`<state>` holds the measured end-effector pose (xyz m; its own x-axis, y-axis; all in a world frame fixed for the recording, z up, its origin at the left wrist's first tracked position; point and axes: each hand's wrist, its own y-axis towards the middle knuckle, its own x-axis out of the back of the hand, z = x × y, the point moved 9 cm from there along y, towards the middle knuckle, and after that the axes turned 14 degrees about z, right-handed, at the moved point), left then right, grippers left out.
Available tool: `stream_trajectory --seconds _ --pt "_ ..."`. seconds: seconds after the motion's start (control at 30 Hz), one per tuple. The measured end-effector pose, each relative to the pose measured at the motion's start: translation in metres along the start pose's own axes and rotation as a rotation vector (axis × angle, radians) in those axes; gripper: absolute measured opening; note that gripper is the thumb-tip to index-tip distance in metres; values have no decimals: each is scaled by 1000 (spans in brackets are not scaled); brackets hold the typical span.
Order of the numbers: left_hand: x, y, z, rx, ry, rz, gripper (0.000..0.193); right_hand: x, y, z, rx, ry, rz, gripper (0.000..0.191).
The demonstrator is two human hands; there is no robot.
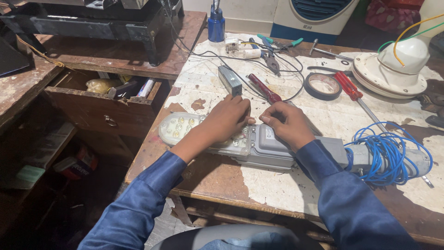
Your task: The person unscrews the fasteners of an LED street light fixture with a screwdriver, lifts off the LED lens panel, brushes dust from the panel and the fixture with a paintbrush, then repositions the panel on the fixture and tightens the screws back down.
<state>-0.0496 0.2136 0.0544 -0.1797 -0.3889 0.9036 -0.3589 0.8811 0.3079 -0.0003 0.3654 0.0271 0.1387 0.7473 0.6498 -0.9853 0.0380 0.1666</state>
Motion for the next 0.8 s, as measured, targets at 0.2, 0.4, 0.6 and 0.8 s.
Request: stream_trajectory --seconds 0.2,0.4,0.6,0.8 --pt "7 -4 1 4 -47 -56 18 -1 0 4 27 14 10 13" --pt "17 -9 -22 -246 -206 -102 44 -1 -1 0 -64 43 17 15" --pt "18 -11 -37 -325 -236 -52 42 -3 -2 4 -62 48 48 14" --pt "22 -15 -45 -302 -214 -86 38 -2 -5 18 -10 -16 21 14"
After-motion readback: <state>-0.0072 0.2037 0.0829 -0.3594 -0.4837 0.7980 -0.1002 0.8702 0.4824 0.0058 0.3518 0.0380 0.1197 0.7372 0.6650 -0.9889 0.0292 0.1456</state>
